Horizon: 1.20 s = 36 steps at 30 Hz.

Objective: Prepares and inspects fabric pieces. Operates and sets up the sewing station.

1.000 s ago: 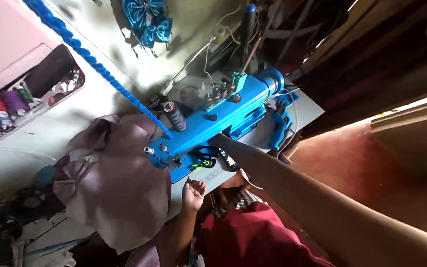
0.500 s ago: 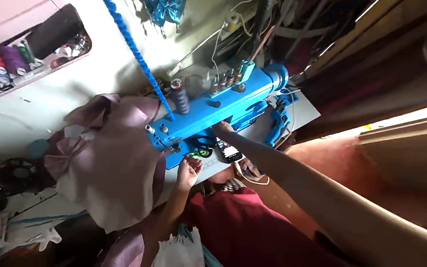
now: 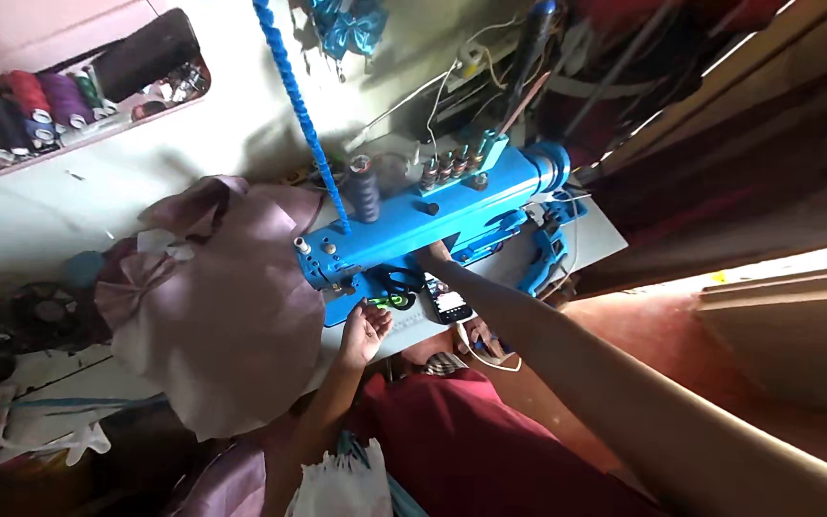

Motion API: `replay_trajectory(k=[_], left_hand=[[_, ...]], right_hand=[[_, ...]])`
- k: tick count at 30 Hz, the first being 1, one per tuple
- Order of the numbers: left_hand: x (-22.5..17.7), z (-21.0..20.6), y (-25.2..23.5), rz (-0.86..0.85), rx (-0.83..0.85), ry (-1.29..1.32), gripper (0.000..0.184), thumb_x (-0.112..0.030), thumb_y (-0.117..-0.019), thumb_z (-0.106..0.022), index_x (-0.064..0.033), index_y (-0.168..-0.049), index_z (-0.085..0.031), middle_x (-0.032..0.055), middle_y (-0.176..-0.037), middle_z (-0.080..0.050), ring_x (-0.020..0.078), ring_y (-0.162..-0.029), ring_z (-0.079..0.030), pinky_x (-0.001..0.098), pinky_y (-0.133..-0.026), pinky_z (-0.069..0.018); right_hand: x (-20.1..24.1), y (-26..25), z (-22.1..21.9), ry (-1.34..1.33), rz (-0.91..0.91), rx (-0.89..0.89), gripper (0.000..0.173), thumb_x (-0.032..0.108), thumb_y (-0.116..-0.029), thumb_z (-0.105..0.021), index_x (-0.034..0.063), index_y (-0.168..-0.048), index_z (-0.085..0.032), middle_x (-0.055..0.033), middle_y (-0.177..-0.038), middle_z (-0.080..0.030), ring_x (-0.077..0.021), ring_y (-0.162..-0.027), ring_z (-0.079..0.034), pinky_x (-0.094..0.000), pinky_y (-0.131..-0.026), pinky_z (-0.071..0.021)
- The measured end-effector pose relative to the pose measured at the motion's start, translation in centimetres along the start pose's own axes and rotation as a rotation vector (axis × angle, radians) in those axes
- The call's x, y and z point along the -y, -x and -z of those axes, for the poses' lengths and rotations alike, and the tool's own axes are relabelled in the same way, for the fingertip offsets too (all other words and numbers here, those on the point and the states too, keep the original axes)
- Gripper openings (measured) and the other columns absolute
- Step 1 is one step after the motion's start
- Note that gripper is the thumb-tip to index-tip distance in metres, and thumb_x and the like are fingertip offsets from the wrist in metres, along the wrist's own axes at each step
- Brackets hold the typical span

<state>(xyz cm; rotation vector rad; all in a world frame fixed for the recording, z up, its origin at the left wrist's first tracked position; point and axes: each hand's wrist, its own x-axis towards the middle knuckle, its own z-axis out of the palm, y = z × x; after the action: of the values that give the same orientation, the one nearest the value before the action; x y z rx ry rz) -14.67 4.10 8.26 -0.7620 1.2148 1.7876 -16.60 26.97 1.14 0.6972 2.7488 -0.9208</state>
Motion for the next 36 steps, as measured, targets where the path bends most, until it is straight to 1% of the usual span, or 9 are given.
replay_trajectory(k=[10,15,16,17,19,21,23,30,36], left_hand=[[0.4,-0.4,-0.6,0.015,0.001,-0.006,0.037,-0.034,-0.1124,-0.031,-0.0102,-0.094,-0.051,0.0036,-0.075,-0.062,0.0145,-0.067,-0.066,0.0290,-0.068,-0.0582],[0.4,-0.6,-0.8,0.033,-0.014,-0.003,0.036,-0.034,-0.1122,-0.033,-0.0103,-0.094,-0.052,0.0037,-0.075,-0.062,0.0149,-0.067,-0.066,0.0291,-0.068,-0.0582],[0.4,-0.6,-0.8,0.035,-0.015,-0.002,0.036,-0.034,-0.1122,-0.032,-0.0102,-0.094,-0.052,0.0036,-0.075,-0.062,0.0147,-0.067,-0.066,0.0288,-0.068,-0.0581],[0.3,-0.5,-0.8,0.039,-0.014,0.000,0.036,-0.034,-0.1122,-0.033,-0.0102,-0.094,-0.052,0.0036,-0.075,-0.062,0.0147,-0.068,-0.066,0.0286,-0.068,-0.0580],[0.3,-0.5,-0.8,0.043,-0.017,0.007,0.035,-0.034,-0.1119,-0.034,-0.0099,-0.095,-0.053,0.0041,-0.076,-0.063,0.0147,-0.068,-0.067,0.0289,-0.068,-0.0583],[0.3,-0.4,-0.8,0.044,-0.024,0.010,0.035,-0.034,-0.1119,-0.034,-0.0098,-0.094,-0.053,0.0043,-0.076,-0.063,0.0148,-0.068,-0.067,0.0291,-0.067,-0.0584],[0.4,-0.2,-1.0,0.043,-0.027,0.011,0.035,-0.033,-0.1118,-0.034,-0.0096,-0.094,-0.053,0.0042,-0.076,-0.063,0.0150,-0.068,-0.067,0.0292,-0.067,-0.0585],[0.7,0.3,-1.5,0.046,-0.017,-0.022,0.033,-0.032,-0.1113,-0.036,-0.0094,-0.096,-0.053,0.0046,-0.077,-0.064,0.0157,-0.070,-0.067,0.0297,-0.069,-0.0580],[0.6,-0.4,-3.3,0.039,0.015,-0.213,0.041,-0.034,-0.1125,-0.032,-0.0025,-0.106,-0.058,0.0085,-0.089,-0.067,0.0163,-0.078,-0.067,0.0296,-0.074,-0.0563]], right_hand=[[1.7,-0.1,0.2,-0.084,-0.053,0.042,0.044,0.021,-0.1028,-0.059,-0.0080,-0.136,-0.058,-0.0316,-0.140,-0.056,-0.0467,-0.135,-0.050,-0.0627,-0.112,-0.0377],[2.4,0.9,1.1,0.046,0.092,0.031,0.039,0.016,-0.1041,-0.054,-0.0099,-0.133,-0.060,-0.0333,-0.139,-0.056,-0.0480,-0.135,-0.050,-0.0628,-0.113,-0.0360],[4.3,2.1,2.8,0.093,0.070,0.083,0.039,0.015,-0.1054,-0.051,-0.0109,-0.134,-0.059,-0.0333,-0.140,-0.056,-0.0473,-0.136,-0.049,-0.0609,-0.114,-0.0352],[7.8,3.1,6.5,0.150,-0.058,0.332,0.043,0.015,-0.1094,-0.045,-0.0090,-0.144,-0.049,-0.0301,-0.152,-0.045,-0.0430,-0.146,-0.039,-0.0558,-0.120,-0.0284],[11.0,4.2,8.8,0.145,-0.184,0.436,0.042,0.011,-0.1089,-0.045,-0.0095,-0.146,-0.047,-0.0292,-0.155,-0.042,-0.0423,-0.148,-0.036,-0.0554,-0.120,-0.0270],[8.5,3.4,5.7,0.239,-0.105,0.337,0.041,0.014,-0.1096,-0.043,-0.0063,-0.144,-0.051,-0.0278,-0.152,-0.046,-0.0427,-0.145,-0.040,-0.0577,-0.118,-0.0298],[3.7,1.3,0.2,0.278,0.049,0.074,0.036,0.014,-0.1046,-0.049,-0.0045,-0.132,-0.063,-0.0285,-0.140,-0.058,-0.0457,-0.136,-0.050,-0.0644,-0.111,-0.0365],[3.5,-0.1,0.4,0.286,0.052,0.200,0.043,0.021,-0.1052,-0.051,-0.0002,-0.142,-0.057,-0.0259,-0.150,-0.051,-0.0432,-0.144,-0.041,-0.0656,-0.116,-0.0296],[2.3,-0.5,0.8,0.176,0.091,0.134,0.041,0.025,-0.1016,-0.059,-0.0007,-0.134,-0.063,-0.0268,-0.141,-0.058,-0.0449,-0.136,-0.050,-0.0679,-0.108,-0.0378]])
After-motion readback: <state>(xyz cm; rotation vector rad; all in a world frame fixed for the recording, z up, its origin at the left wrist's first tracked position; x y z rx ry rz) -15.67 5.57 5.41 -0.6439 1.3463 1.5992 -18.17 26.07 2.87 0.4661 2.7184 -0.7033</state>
